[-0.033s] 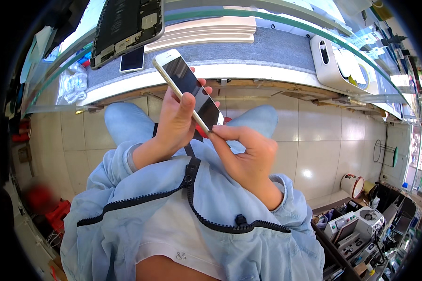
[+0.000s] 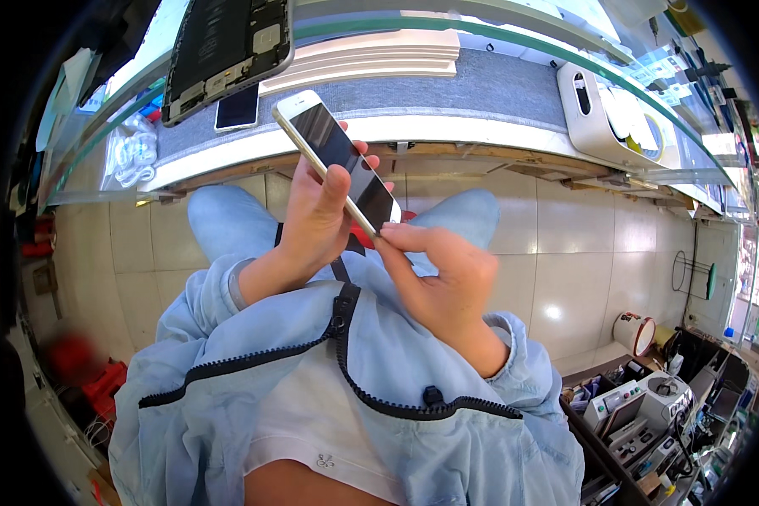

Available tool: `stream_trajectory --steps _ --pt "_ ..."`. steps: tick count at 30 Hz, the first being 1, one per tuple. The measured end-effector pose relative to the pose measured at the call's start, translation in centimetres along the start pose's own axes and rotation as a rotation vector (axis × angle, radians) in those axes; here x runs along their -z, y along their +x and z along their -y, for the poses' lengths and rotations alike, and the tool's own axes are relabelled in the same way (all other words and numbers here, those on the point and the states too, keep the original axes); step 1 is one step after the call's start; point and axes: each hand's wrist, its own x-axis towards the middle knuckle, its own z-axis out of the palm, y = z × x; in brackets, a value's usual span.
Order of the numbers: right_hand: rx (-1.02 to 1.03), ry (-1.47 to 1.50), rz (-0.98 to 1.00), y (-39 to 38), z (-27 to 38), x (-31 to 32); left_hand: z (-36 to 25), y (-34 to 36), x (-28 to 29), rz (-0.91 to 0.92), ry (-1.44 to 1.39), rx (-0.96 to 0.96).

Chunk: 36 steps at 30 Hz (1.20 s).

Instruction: The person disassembles a white iPhone, removes the screen assembly, and then reassembles the device. After reassembly, the person powers on the phone, unlocks it, and tests the camera app by switching between front and rear cameras.

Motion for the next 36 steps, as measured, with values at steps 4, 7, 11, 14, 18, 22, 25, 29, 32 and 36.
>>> stream_trajectory --steps 4,7,11,14,18,22,25,29,32,36 --pt "0.250 -0.222 -0.017 0.1 -0.4 -0.8 0.8 0.5 1.2 -0.060 0.055 -0.025" --pt "0.355 -0.323 0.004 -0.3 -1.6 -1.7 1.6 0.9 2.0 -0.212 0.111 0.044" --pt "0.253 -0.439 0.059 -0.9 -2.1 -2.3 2.3 1.4 2.6 -0.337 0.175 0.163" --pt "0.105 -0.352 0.095 -0.9 -2.3 -2.2 1.8 0.9 2.1 -0.324 0.174 0.203" --pt "-0.173 -0.004 0.121 -0.5 -2.8 -1.0 1.3 0.8 1.8 -0.284 0.194 0.201" --pt "-0.421 0.328 0.060 -0.1 -2.4 -0.5 1.5 1.0 1.9 -0.267 0.186 0.183" --pt "-0.492 0.423 0.110 0.2 -2.3 -0.3 1.5 1.0 2.3 -0.258 0.182 0.172" --pt "-0.535 0.485 0.122 0.3 -2.5 -0.5 1.5 0.9 2.5 -0.197 0.205 0.169" --pt "-0.523 0.475 0.116 0.4 -2.4 -0.7 1.6 0.9 2.5 -0.196 0.221 0.151" --pt "-0.502 0.440 0.076 0.7 -1.9 -1.0 1.4 0.8 2.0 -0.186 0.180 0.168"
